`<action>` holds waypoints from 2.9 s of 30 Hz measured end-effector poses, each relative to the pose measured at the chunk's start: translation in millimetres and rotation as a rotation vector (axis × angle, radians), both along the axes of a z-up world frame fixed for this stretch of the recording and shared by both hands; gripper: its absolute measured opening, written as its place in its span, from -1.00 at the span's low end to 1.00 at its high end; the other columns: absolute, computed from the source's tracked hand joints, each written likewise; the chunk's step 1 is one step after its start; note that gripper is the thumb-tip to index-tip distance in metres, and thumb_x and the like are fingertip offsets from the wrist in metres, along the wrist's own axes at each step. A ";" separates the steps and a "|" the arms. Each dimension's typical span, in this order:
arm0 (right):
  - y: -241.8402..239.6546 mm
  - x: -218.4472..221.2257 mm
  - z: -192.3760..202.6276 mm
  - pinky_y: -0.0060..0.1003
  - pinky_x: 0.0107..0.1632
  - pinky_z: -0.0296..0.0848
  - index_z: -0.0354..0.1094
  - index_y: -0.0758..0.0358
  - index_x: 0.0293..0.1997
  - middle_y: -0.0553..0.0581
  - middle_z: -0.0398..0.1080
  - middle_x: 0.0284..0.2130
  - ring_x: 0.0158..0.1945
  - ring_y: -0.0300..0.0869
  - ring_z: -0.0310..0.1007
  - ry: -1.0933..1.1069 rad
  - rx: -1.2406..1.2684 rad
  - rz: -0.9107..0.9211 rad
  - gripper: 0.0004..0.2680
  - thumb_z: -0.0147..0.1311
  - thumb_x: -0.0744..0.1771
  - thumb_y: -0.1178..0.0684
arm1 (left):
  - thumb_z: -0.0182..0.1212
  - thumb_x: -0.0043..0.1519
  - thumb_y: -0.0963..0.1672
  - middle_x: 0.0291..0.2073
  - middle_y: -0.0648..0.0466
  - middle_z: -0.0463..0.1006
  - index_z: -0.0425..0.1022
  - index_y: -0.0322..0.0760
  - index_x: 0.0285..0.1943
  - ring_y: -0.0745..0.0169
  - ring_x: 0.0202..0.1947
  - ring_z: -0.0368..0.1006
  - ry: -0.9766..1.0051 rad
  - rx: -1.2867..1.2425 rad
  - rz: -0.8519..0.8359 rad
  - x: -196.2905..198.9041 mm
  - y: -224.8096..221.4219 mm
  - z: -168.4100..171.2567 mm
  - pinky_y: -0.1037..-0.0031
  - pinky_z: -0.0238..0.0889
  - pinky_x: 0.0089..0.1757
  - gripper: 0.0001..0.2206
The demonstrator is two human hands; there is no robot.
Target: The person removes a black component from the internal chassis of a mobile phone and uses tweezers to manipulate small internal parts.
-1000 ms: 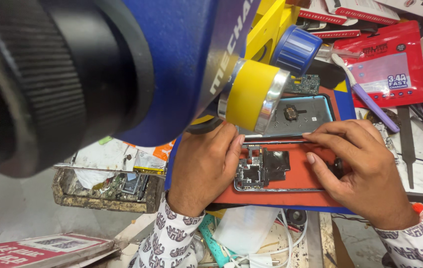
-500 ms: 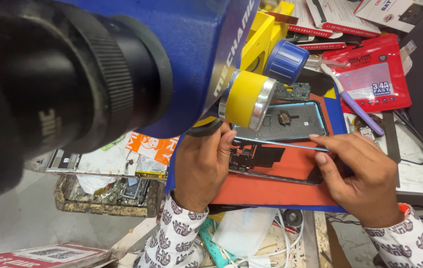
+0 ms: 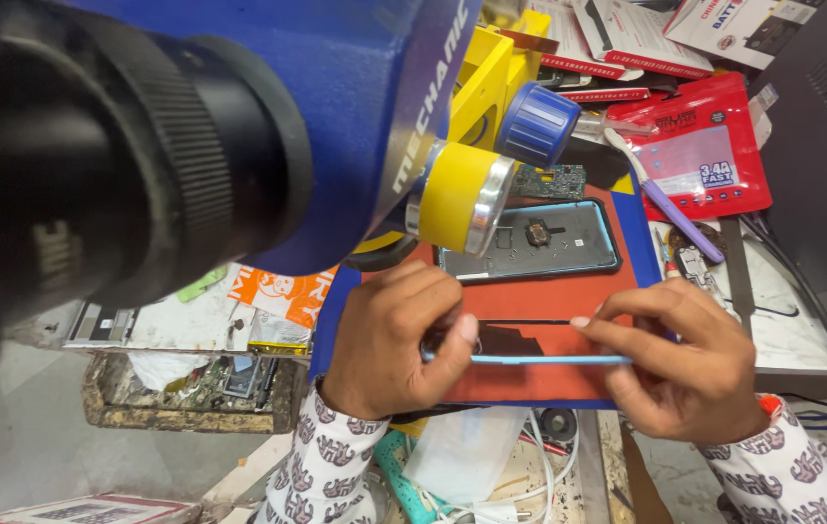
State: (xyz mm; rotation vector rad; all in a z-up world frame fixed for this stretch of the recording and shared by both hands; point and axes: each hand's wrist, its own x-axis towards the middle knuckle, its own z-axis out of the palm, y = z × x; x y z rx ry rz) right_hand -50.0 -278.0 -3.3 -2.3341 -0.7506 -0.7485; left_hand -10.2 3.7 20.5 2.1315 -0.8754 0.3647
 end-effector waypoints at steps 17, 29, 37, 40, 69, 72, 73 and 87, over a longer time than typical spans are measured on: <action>4.7 16.4 16.2 -0.15 0.06 0.39 0.52 0.11 0.07 0.03 0.43 -0.02 0.03 -0.05 0.33 0.243 -0.203 0.271 -0.58 0.35 0.14 -0.11 | 0.51 -0.08 0.11 -0.11 -0.08 0.49 0.42 -0.40 0.00 -0.09 -0.05 0.44 -0.031 0.213 -0.173 6.0 -1.9 3.3 0.18 0.29 -0.02 -0.35; 10.4 13.2 10.6 -0.20 0.02 0.37 0.54 0.17 -0.08 0.05 0.48 -0.15 -0.05 -0.07 0.37 0.205 -0.070 -0.020 -0.76 0.21 0.19 0.14 | 0.10 0.36 -0.14 -0.15 -0.09 0.56 0.44 -0.31 0.06 -0.12 -0.10 0.52 -0.093 0.002 0.216 3.0 -0.2 -5.3 0.17 0.31 -0.08 -0.83; 16.5 10.7 11.0 -0.22 -0.03 0.41 0.47 0.30 0.02 0.19 0.48 -0.15 -0.14 -0.04 0.47 0.133 0.073 -0.208 -0.80 0.07 0.31 0.32 | 0.02 0.20 -0.26 -0.29 -0.03 0.55 0.45 -0.31 -0.14 -0.07 -0.18 0.52 -0.069 0.037 0.200 6.5 0.1 -6.4 0.16 0.30 -0.16 -0.86; 20.8 9.2 11.3 -0.26 -0.08 0.43 0.43 0.36 0.05 0.25 0.45 -0.13 -0.13 -0.05 0.47 0.100 0.157 -0.246 -0.78 0.01 0.34 0.40 | 0.07 0.22 -0.23 -0.29 -0.02 0.54 0.47 -0.30 -0.17 -0.07 -0.22 0.51 -0.023 0.083 0.183 5.7 0.2 -1.5 0.16 0.30 -0.19 -0.91; 32.4 -15.5 26.2 -0.01 -0.27 0.39 0.32 0.34 -0.37 0.22 0.38 -0.42 -0.35 0.13 0.43 0.420 -0.025 -0.491 -0.87 0.14 0.29 0.10 | 0.38 0.04 0.00 0.04 -0.10 0.49 0.44 -0.35 0.16 -0.07 0.07 0.41 -0.107 0.267 -0.169 -2.2 -13.4 9.5 0.18 0.24 0.06 -0.46; 30.8 -11.4 26.9 0.03 -0.23 0.39 0.32 0.34 -0.37 0.25 0.37 -0.42 -0.30 0.17 0.43 0.406 -0.129 -0.471 -0.87 0.09 0.30 0.09 | 0.32 0.18 0.00 0.09 -0.13 0.46 0.42 -0.40 0.23 -0.09 0.11 0.36 -0.187 0.322 -0.207 -10.6 -32.0 0.5 0.13 0.20 0.11 -0.48; 29.3 -9.1 26.0 0.03 -0.22 0.40 0.32 0.35 -0.35 0.27 0.36 -0.42 -0.30 0.17 0.42 0.381 -0.174 -0.449 -0.88 0.07 0.31 0.10 | 0.29 0.21 -0.01 0.13 -0.14 0.45 0.43 -0.36 0.24 -0.07 0.14 0.35 -0.221 0.310 -0.207 -12.0 -34.9 -2.1 0.14 0.20 0.13 -0.52; 6.3 4.5 29.1 0.01 -0.18 0.41 0.35 0.40 -0.32 0.29 0.42 -0.39 -0.27 0.16 0.44 0.557 -0.132 -0.320 -0.84 -0.02 0.33 0.07 | 0.26 0.22 -0.06 0.19 -0.13 0.42 0.48 0.03 0.30 -0.05 0.21 0.33 -0.296 0.325 -0.192 -16.2 -37.8 -11.2 0.10 0.15 0.16 -0.59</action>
